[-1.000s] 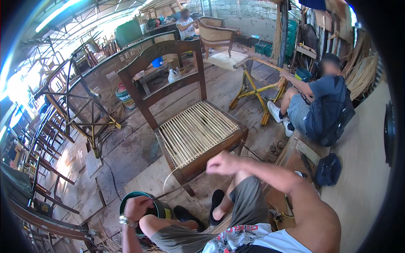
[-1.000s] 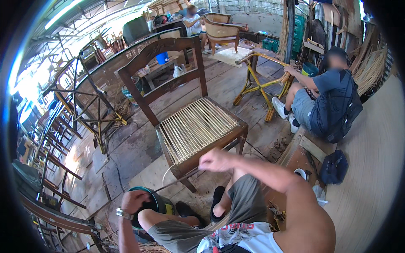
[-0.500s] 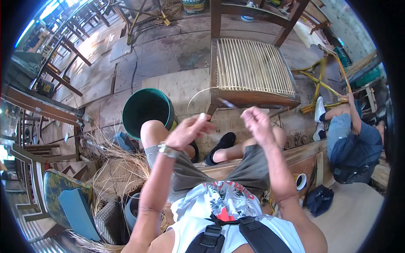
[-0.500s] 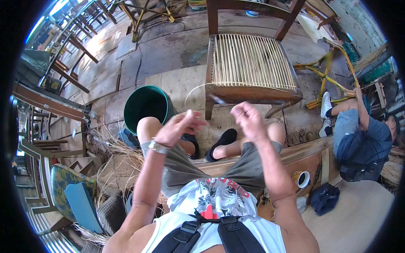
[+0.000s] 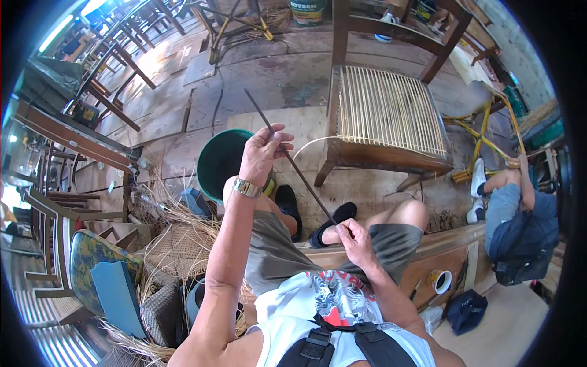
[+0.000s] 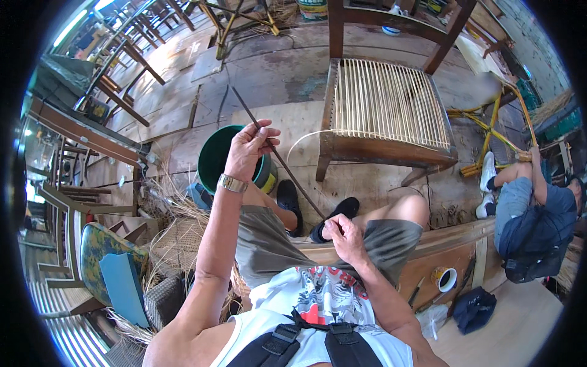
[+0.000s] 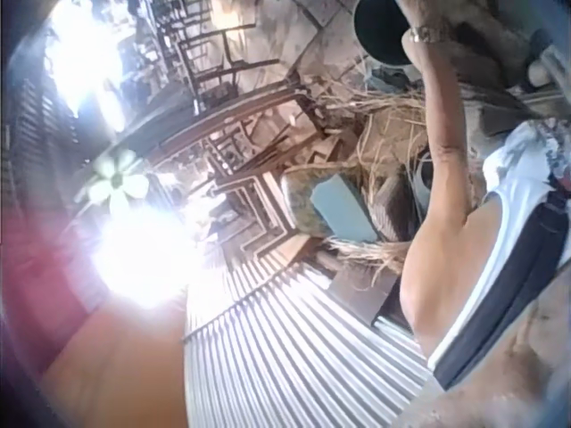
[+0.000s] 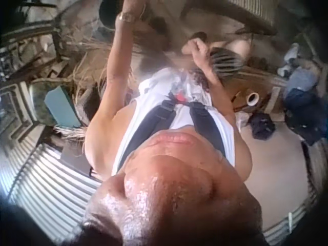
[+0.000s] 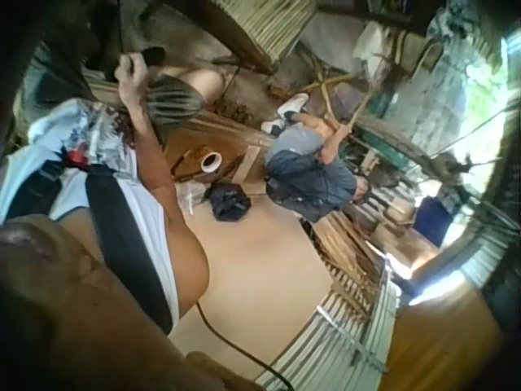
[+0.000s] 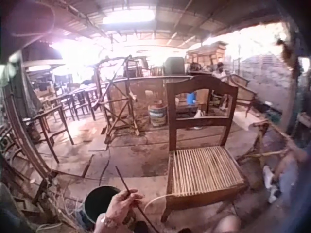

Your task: Manually weaving thin strips of material onto a wooden chair seat frame using tools.

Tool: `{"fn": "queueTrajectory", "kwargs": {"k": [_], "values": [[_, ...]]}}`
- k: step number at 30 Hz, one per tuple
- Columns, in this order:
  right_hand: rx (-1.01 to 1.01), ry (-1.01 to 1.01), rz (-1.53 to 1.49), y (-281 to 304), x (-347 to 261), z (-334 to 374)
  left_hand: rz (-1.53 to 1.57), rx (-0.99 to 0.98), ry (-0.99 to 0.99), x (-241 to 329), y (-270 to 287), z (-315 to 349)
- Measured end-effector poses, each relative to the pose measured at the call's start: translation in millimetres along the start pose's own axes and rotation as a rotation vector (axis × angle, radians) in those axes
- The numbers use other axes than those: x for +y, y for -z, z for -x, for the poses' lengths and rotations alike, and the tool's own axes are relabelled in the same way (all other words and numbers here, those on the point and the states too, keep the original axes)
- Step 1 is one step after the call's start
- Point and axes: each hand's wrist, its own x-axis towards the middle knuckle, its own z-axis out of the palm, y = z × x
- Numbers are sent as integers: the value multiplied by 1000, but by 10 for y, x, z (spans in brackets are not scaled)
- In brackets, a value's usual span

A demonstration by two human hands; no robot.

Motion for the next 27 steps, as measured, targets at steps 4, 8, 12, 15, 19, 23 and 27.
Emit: {"fn": "queueTrajectory", "kwargs": {"k": [4, 8, 12, 15, 19, 23, 27], "values": [[-38, 29, 19, -49, -12, -73, -40, 61, -67, 215, 175, -21], [-10, -44, 127, -41, 84, -75, -3, 146, -187, 390, 218, -183], [63, 4, 275, 211, -3, -31, 11, 162, -307, 398, -25, -331], [277, 245, 327, 637, -278, 102, -230, 237, -323, 495, -72, -245], [565, 113, 272, 1509, -318, 632, -89, 54, -319, 453, -276, -157], [929, -513, 423, 2185, 258, 1941, -114, -257, 91, -338, -1454, 398], [773, -834, 665, 1689, 899, 2854, -184, -605, 428, -1069, -1917, 1131]]}}
